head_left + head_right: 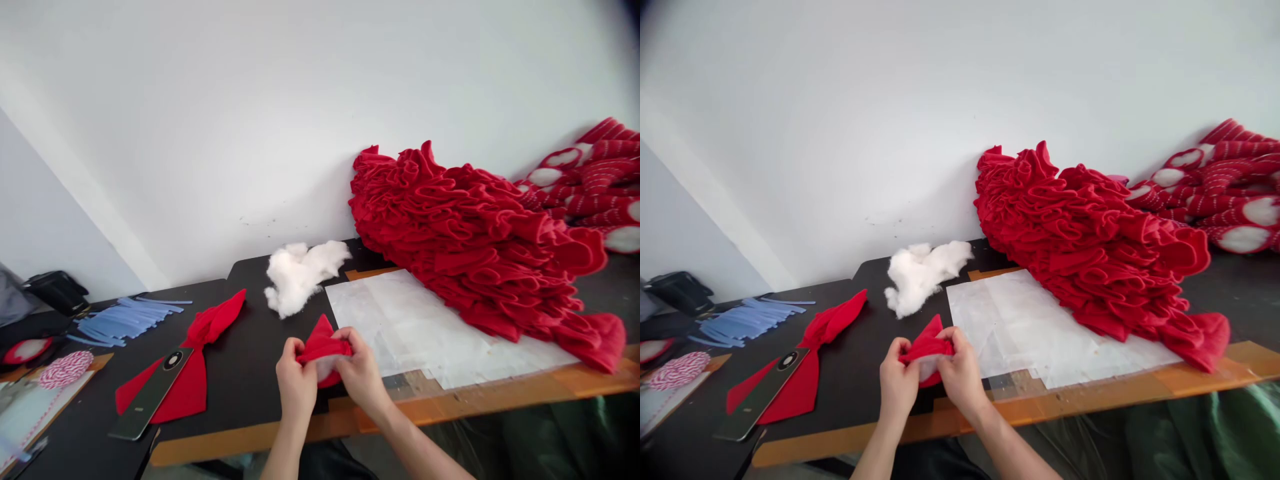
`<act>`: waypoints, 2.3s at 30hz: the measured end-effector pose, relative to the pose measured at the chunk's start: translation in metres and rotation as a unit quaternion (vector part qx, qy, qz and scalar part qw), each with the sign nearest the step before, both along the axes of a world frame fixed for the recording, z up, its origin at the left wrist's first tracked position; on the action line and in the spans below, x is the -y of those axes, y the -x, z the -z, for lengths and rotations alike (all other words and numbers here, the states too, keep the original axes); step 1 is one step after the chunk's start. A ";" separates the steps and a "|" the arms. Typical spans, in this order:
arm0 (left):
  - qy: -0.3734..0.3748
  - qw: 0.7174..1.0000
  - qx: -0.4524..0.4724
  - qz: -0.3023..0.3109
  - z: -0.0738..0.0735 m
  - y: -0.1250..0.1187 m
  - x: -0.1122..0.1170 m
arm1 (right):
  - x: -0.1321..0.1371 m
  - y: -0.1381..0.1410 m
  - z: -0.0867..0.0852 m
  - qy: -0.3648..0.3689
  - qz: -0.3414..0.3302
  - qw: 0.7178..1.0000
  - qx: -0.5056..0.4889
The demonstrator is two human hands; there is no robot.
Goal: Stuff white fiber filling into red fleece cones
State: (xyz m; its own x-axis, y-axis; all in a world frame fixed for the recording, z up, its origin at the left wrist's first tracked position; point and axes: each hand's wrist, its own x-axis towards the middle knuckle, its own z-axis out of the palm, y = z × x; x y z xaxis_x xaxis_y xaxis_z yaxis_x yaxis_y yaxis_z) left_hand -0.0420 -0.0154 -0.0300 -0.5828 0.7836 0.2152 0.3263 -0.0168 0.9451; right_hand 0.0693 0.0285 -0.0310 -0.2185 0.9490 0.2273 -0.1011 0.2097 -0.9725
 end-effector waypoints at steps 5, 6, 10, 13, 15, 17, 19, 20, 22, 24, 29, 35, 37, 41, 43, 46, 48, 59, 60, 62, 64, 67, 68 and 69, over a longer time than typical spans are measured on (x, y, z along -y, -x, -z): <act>0.001 0.999 0.021 0.041 -0.006 0.005 0.006 | -0.011 -0.008 0.007 -0.006 0.011 1.000 -0.007; -0.002 0.997 0.033 0.070 -0.009 0.004 0.009 | -0.011 -0.010 0.005 -0.014 0.002 1.000 -0.004; -0.027 0.995 -0.019 0.099 -0.017 0.002 0.013 | -0.002 -0.019 -0.006 -0.068 -0.095 0.993 0.020; -0.030 0.993 -0.101 0.054 -0.012 -0.004 0.012 | 0.002 -0.019 -0.007 -0.090 -0.077 0.992 0.032; -0.029 0.993 -0.108 0.031 -0.006 -0.010 0.012 | -0.002 -0.017 -0.004 -0.127 0.020 0.991 0.042; -0.012 0.995 -0.094 0.032 -0.003 -0.015 0.013 | -0.008 -0.016 -0.002 -0.170 0.098 0.979 0.052; 0.003 0.995 -0.070 0.068 -0.006 -0.016 0.015 | -0.014 -0.018 -0.003 -0.199 0.108 0.972 0.055; 0.002 0.994 -0.060 0.087 -0.010 -0.015 0.016 | -0.016 -0.019 -0.004 -0.209 0.091 0.972 0.052; -0.014 0.992 -0.058 0.107 -0.018 -0.011 0.015 | -0.014 -0.020 -0.009 -0.228 0.036 0.972 0.043; -0.024 0.993 -0.075 0.091 -0.023 -0.007 0.013 | -0.008 -0.019 -0.011 -0.237 0.013 0.971 0.037; -0.026 0.993 -0.113 0.037 -0.010 -0.009 0.007 | 0.005 -0.012 0.000 -0.091 0.065 0.991 0.072; 0.007 0.990 -0.123 0.069 -0.005 -0.015 0.015 | -0.009 -0.019 0.001 -0.190 0.104 0.970 0.108; -0.007 0.987 -0.123 0.100 -0.012 -0.011 0.017 | -0.011 -0.023 -0.004 -0.268 0.055 0.955 0.113; -0.016 0.988 -0.127 0.088 -0.013 -0.001 0.018 | -0.001 -0.028 -0.008 -0.297 -0.007 0.948 0.110; -0.014 0.991 -0.112 0.070 -0.005 0.000 0.019 | 0.005 -0.029 -0.004 -0.229 -0.019 0.967 0.106; -0.005 0.993 -0.094 0.067 0.011 -0.004 0.021 | 0.007 -0.029 0.008 -0.133 -0.002 0.985 0.111; 0.002 0.993 -0.110 0.046 0.017 -0.008 0.023 | 0.003 -0.027 0.016 -0.141 0.060 0.981 0.121; -0.020 0.984 -0.174 0.028 0.008 -0.002 0.029 | 0.011 -0.032 0.008 -0.234 -0.023 0.967 0.102; -0.017 0.984 -0.178 0.008 0.010 -0.003 0.027 | 0.012 -0.031 0.009 -0.224 -0.021 0.970 0.097; -0.015 0.981 -0.191 -0.015 0.015 -0.004 0.023 | 0.012 -0.028 0.012 -0.235 0.026 0.966 0.103; -0.014 0.978 -0.206 -0.029 0.019 -0.006 0.020 | 0.008 -0.026 0.018 -0.265 0.101 0.951 0.120; 0.004 0.980 -0.198 -0.021 0.019 -0.005 0.020 | -0.002 -0.027 0.023 -0.289 0.151 0.937 0.127; 0.024 0.984 -0.174 0.004 0.018 -0.003 0.021 | -0.005 -0.028 0.024 -0.296 0.143 0.936 0.126; 0.050 0.988 -0.143 0.032 0.017 -0.001 0.024 | -0.007 -0.029 0.023 -0.304 0.132 0.935 0.125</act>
State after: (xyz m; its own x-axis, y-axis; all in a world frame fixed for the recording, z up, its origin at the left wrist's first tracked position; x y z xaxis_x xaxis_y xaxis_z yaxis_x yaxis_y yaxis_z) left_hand -0.0409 -0.0395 -0.0467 -0.4579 0.8428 0.2829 0.5814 0.0431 0.8125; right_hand 0.0985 0.0356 -0.0541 -0.1127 0.6896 0.7154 0.2466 0.7169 -0.6521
